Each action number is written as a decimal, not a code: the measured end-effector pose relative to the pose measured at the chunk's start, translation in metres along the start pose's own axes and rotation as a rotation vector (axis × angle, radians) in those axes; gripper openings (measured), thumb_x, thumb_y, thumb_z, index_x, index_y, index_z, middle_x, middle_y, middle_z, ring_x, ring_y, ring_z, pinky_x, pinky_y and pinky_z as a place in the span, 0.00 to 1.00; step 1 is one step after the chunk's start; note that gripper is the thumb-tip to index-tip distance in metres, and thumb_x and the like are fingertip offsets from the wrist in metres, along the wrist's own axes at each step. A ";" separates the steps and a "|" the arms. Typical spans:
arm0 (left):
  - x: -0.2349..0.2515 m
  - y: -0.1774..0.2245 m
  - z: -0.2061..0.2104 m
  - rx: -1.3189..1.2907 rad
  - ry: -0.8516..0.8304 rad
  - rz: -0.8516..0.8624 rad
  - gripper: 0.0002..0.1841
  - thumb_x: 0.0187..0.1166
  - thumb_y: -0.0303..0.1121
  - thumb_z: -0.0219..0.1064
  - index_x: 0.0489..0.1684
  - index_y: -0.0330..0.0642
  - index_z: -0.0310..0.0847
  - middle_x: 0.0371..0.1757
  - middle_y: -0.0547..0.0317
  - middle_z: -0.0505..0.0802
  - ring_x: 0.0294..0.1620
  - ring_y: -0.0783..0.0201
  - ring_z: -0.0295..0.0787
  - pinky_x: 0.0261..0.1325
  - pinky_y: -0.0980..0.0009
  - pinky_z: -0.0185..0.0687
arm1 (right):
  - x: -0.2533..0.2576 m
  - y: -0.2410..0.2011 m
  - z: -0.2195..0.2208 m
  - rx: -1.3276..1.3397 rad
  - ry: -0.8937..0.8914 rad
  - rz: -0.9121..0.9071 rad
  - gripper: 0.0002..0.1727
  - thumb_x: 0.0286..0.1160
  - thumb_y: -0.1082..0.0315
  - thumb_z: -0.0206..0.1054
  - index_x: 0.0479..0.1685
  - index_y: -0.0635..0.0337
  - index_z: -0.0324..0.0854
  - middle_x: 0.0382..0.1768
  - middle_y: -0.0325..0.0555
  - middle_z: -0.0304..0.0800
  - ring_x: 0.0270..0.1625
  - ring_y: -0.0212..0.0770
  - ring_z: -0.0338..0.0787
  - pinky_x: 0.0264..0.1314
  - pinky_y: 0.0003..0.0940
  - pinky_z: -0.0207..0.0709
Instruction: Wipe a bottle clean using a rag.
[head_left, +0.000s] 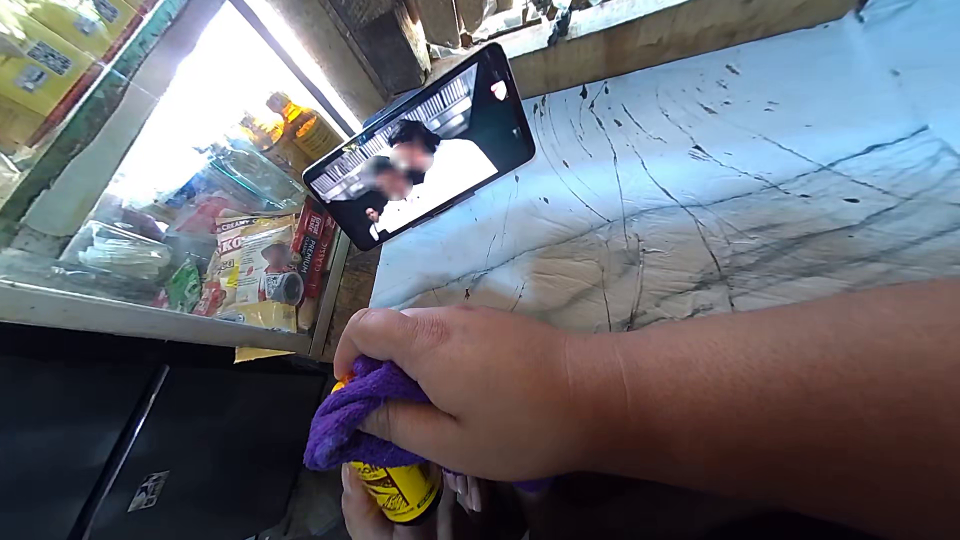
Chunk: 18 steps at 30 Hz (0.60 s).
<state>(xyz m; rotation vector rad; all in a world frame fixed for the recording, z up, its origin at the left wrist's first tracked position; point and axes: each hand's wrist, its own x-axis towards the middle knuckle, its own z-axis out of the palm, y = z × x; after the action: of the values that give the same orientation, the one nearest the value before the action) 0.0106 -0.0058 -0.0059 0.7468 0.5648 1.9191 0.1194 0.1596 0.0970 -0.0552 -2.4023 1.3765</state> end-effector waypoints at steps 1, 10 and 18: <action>0.001 0.000 0.001 0.004 -0.011 0.002 0.24 0.81 0.55 0.63 0.53 0.42 0.91 0.39 0.50 0.97 0.37 0.60 0.96 0.37 0.65 0.91 | 0.000 0.000 0.000 0.005 -0.006 0.003 0.14 0.86 0.56 0.64 0.58 0.54 0.81 0.37 0.36 0.86 0.41 0.28 0.86 0.40 0.28 0.79; 0.000 -0.008 0.006 0.153 0.076 0.165 0.16 0.73 0.47 0.73 0.50 0.48 0.94 0.48 0.60 0.98 0.49 0.70 0.95 0.52 0.73 0.90 | 0.002 -0.002 -0.002 -0.029 -0.074 0.009 0.26 0.70 0.58 0.77 0.69 0.52 0.81 0.50 0.40 0.89 0.53 0.33 0.86 0.51 0.34 0.80; 0.003 -0.008 0.008 0.297 0.015 0.208 0.17 0.81 0.49 0.65 0.60 0.56 0.90 0.56 0.69 0.96 0.62 0.75 0.90 0.67 0.73 0.84 | -0.001 -0.001 0.000 -0.039 -0.032 -0.036 0.16 0.83 0.57 0.67 0.60 0.57 0.84 0.43 0.40 0.89 0.48 0.32 0.87 0.48 0.32 0.79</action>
<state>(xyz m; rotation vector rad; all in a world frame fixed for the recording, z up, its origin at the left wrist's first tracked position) 0.0201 0.0009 -0.0047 1.0137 0.8205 2.0562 0.1201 0.1593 0.0974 0.0005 -2.4445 1.3237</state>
